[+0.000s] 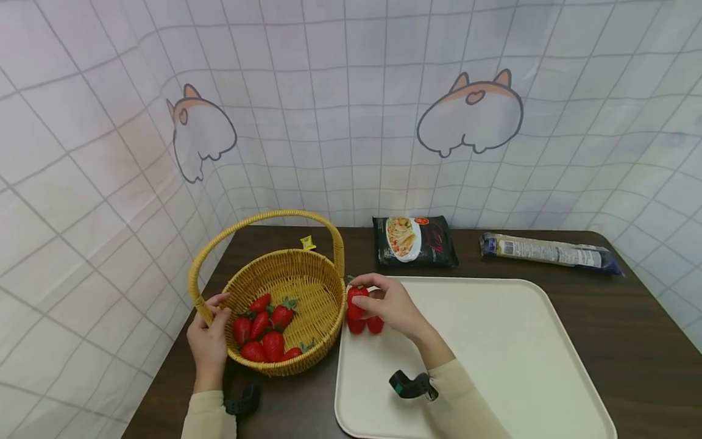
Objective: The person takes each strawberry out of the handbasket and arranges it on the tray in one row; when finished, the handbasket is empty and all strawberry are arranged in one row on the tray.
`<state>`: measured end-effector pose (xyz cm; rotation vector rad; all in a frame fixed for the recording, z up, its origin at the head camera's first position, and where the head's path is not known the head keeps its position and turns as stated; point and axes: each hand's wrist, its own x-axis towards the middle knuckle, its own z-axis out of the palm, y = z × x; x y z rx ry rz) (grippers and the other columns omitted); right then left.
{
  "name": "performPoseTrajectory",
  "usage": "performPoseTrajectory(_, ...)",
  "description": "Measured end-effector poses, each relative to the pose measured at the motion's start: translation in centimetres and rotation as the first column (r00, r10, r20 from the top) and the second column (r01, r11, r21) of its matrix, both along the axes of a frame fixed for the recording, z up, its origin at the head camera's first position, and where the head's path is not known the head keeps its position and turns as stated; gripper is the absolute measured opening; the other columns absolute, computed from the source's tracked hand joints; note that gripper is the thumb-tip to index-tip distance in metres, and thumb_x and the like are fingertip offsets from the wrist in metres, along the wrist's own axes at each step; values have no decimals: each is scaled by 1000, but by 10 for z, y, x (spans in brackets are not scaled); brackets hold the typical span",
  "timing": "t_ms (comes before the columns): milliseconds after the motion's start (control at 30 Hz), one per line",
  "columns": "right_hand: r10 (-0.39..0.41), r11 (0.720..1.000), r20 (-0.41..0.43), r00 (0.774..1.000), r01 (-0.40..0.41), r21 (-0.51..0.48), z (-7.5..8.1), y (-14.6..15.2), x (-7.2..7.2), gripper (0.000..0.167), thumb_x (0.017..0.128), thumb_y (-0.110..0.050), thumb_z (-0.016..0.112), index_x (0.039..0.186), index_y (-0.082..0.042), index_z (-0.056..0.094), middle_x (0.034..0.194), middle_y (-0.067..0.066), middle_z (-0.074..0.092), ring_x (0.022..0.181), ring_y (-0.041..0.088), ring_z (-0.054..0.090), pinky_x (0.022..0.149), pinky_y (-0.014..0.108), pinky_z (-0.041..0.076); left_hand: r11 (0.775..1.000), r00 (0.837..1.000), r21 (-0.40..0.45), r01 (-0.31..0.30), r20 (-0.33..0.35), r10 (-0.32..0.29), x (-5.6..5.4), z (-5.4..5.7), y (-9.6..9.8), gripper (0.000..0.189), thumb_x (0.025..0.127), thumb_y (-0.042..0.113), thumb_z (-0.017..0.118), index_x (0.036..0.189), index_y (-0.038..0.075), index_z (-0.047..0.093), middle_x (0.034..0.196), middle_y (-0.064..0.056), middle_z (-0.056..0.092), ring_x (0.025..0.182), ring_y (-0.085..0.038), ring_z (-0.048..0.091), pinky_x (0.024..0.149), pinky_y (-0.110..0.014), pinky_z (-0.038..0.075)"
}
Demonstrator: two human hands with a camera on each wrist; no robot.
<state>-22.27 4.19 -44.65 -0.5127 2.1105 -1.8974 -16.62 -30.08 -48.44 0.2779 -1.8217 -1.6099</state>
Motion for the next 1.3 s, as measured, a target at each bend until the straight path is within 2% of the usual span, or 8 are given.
performPoseTrajectory(200,-10,999,53,999,12,-48,2,16,-4,38,93,-14,67,129,-4,57,121,16,60,93,25,67,79,41,57,1000,1000,-3,-13,16,13,2,0,-3,15,92,-3,61,87,-15,52,114,-15,68,111,-13,57,88,-13,42)
performPoseTrajectory(467,33,998,59,998,-37,58,3,41,-10,39,92,-8,64,130,-4,56,121,18,59,96,26,64,84,44,55,1000,1000,11,-8,-7,8,1,2,-4,16,92,-3,61,86,-15,52,114,-15,68,109,-14,57,88,-14,42)
performPoseTrajectory(700,-54,989,68,996,44,139,0,69,-18,38,91,-5,64,128,-5,58,118,18,59,94,26,62,83,44,55,1000,1000,6,13,-10,-13,-2,3,-4,15,92,-4,60,87,-16,51,115,-16,67,110,-15,57,88,-15,42)
performPoseTrajectory(933,-73,982,74,995,58,182,-9,89,-21,40,91,-5,61,131,0,55,124,22,55,98,27,60,83,39,55,1000,1000,-2,5,4,-5,-2,3,-3,15,92,-4,59,86,-15,51,115,-17,66,110,-15,57,88,-15,43)
performPoseTrajectory(1133,-16,978,97,995,-4,210,-18,92,-21,39,88,-1,60,127,5,56,122,23,57,89,25,62,75,41,56,1000,1000,-8,2,12,-2,-1,1,-2,15,92,-4,59,86,-15,51,115,-17,66,110,-15,57,88,-15,43)
performPoseTrajectory(1300,-35,967,108,994,6,254,-25,89,-21,36,86,0,63,122,3,60,116,20,59,84,24,62,68,38,55,1000,1000,-13,8,13,-8,-1,1,0,15,92,-4,59,86,-15,51,115,-16,67,110,-14,57,88,-15,43)
